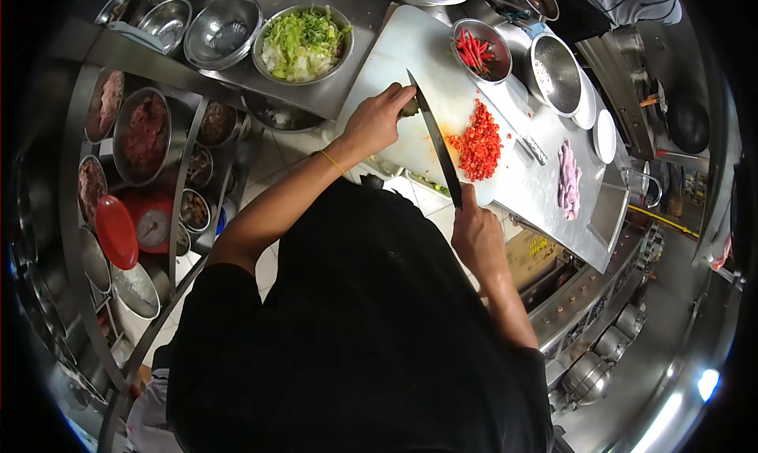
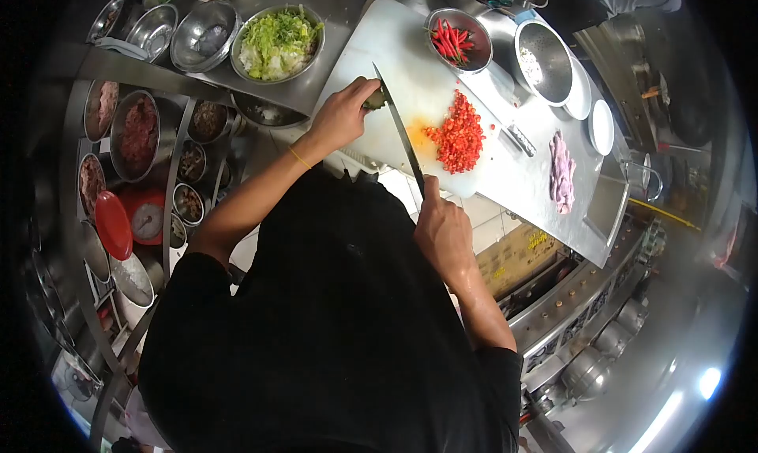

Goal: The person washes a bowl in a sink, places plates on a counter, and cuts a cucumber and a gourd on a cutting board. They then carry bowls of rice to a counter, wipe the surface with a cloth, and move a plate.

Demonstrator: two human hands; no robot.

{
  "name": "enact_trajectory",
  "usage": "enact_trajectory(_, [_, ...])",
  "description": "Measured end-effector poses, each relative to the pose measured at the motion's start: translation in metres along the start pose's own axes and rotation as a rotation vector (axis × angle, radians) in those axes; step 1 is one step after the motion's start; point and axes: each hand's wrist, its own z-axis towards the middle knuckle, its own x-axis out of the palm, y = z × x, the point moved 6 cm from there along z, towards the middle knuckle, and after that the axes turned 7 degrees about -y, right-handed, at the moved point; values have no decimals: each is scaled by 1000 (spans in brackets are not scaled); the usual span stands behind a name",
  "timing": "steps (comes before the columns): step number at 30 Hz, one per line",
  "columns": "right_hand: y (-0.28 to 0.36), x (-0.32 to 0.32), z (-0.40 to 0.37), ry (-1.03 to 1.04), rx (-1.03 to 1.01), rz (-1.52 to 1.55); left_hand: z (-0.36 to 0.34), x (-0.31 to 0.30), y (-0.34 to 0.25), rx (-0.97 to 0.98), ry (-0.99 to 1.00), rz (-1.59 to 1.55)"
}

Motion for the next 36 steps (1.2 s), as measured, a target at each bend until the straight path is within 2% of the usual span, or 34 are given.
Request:
enact_trajectory(12, [4, 22, 39, -34, -42, 1, 1, 1, -1, -71, -20, -22])
enact_trajectory(15, [4, 31, 56, -129, -126, 88, 1, -1, -1, -87, -34, -44])
enact_trajectory(24, [4, 53, 90, -178, -146, 129, 1, 0, 0, -97, -33, -65])
enact_trajectory(30, [-16, 104, 122, -178, -155, 197, 1, -2, -3, -58, -51, -72])
enact_trajectory(36, [-12, 89, 113, -138, -105, 142, 4, -19, 18, -200, -119, -220])
